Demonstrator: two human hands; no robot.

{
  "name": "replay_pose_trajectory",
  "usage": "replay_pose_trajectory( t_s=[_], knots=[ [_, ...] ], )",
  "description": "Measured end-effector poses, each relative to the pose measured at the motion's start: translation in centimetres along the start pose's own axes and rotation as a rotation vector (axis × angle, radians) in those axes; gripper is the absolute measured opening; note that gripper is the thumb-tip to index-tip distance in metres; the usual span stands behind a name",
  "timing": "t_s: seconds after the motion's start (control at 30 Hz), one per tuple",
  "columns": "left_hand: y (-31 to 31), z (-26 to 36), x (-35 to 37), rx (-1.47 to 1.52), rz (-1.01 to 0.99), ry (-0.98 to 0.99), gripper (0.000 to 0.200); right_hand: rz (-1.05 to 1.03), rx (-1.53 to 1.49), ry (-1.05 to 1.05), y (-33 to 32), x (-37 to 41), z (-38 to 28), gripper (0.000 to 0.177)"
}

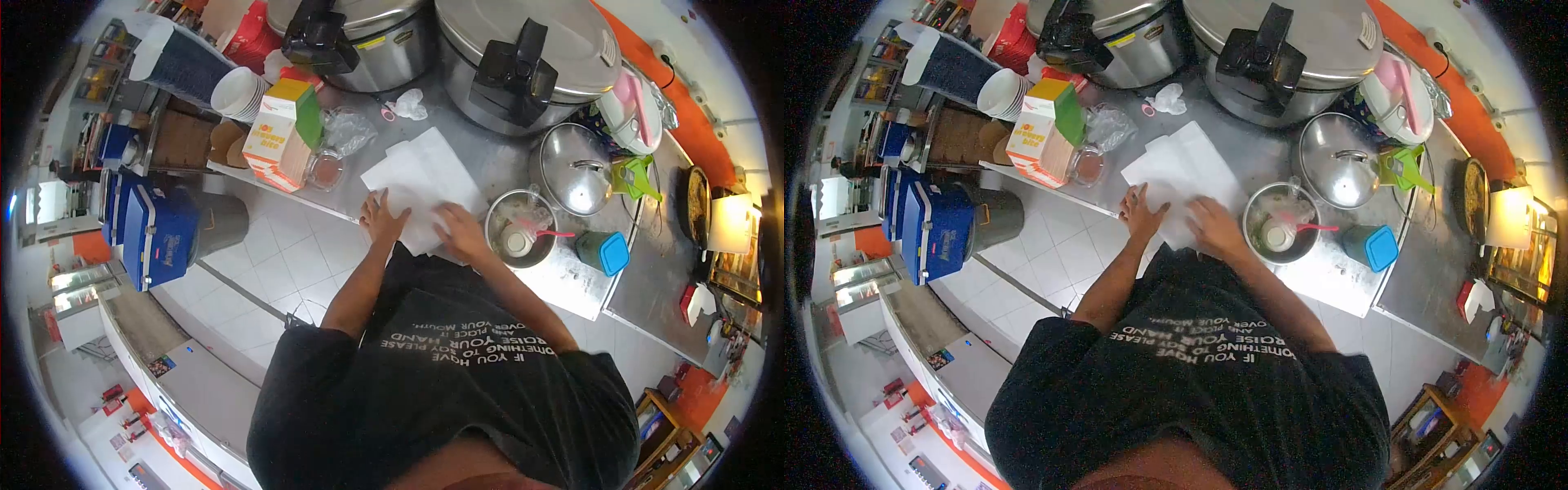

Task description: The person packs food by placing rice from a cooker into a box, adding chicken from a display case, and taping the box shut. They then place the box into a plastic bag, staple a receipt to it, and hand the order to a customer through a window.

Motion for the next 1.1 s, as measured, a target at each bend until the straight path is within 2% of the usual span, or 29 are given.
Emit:
replay_pose_trajectory(
  t_s=[0.1,0.17,0.2,0.27,0.33,0.37,0.43,0.47,0.53,0.6,0.7,0.8,0.87,0.9,0.93,1.0,1.03,1.1],
  knots=[
    [-0.5,0.4,0.4,-0.059,-0.039,0.042,0.084,-0.039,0.063,-0.149,5.9,-6.4,1.3,0.033],
    [-0.7,0.3,0.5,-0.133,-0.113,0.081,0.088,-0.342,0.456,-0.153,9.1,-8.7,3.0,0.04],
    [-0.9,0.1,0.4,-0.13,-0.108,0.081,0.088,-0.34,0.46,-0.157,9.2,-9.4,3.7,0.04],
    [-1.0,-0.2,0.2,-0.154,-0.141,0.123,0.089,-0.241,0.65,0.031,7.8,-9.8,6.1,0.044],
    [-0.8,-0.6,0.0,-0.179,-0.139,0.152,0.091,-0.331,0.755,0.351,3.6,-9.1,7.0,0.04],
    [-0.6,-0.6,-0.1,-0.209,-0.135,0.182,0.093,-0.334,0.764,0.35,3.0,-8.7,8.2,0.04],
    [-0.6,-0.5,0.2,-0.214,-0.144,0.193,0.097,-0.04,0.822,0.48,1.1,-8.1,10.1,0.037],
    [-0.7,-0.2,0.0,-0.226,-0.146,0.205,0.101,-0.038,0.832,0.476,1.0,-8.9,9.2,0.037],
    [-1.8,1.0,0.3,-0.227,-0.182,0.188,0.105,-0.187,0.267,0.132,3.1,-10.9,4.4,0.035],
    [-1.9,1.1,0.6,-0.228,-0.221,0.166,0.108,-0.363,0.145,-0.3,8.1,-11.3,2.7,0.036],
    [-2.3,0.5,0.1,-0.306,-0.259,0.204,0.113,-0.341,0.246,-0.277,9.6,-10.8,2.9,0.038],
    [-2.7,-0.3,0.1,-0.26,-0.28,0.235,0.104,-0.396,0.41,-0.297,7.6,-9.8,6.1,0.044],
    [-1.4,-1.2,-0.3,-0.268,-0.139,0.302,0.088,-0.461,0.628,-0.119,4.6,-9.2,7.2,0.05],
    [-0.4,-1.8,-0.7,-0.265,-0.145,0.307,0.088,-0.385,0.611,-0.024,3.2,-9.1,7.8,0.055],
    [0.4,-2.3,-0.9,-0.321,-0.082,0.327,0.082,-0.39,0.612,-0.017,2.9,-8.8,7.7,0.055],
    [0.2,-2.1,-1.1,-0.374,-0.014,0.351,0.076,-0.48,0.889,0.383,0.5,-9.7,5.8,0.06],
    [-0.3,-1.9,-1.0,-0.323,-0.046,0.313,0.076,-0.481,0.892,0.388,1.5,-9.8,5.2,0.06],
    [-0.6,-1.1,-1.1,-0.265,-0.073,0.273,0.076,-0.393,0.591,0.084,4.8,-10.1,2.7,0.063]
  ],
)
Point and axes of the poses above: each hand's wrist, its own x-axis away from the middle knuckle, its own y-axis out of the palm, z = x × y, the point moved 4 cm from there along -x, towards the middle knuckle, and after that the axes turned 3 degrees about -z, right-handed, at the moved point
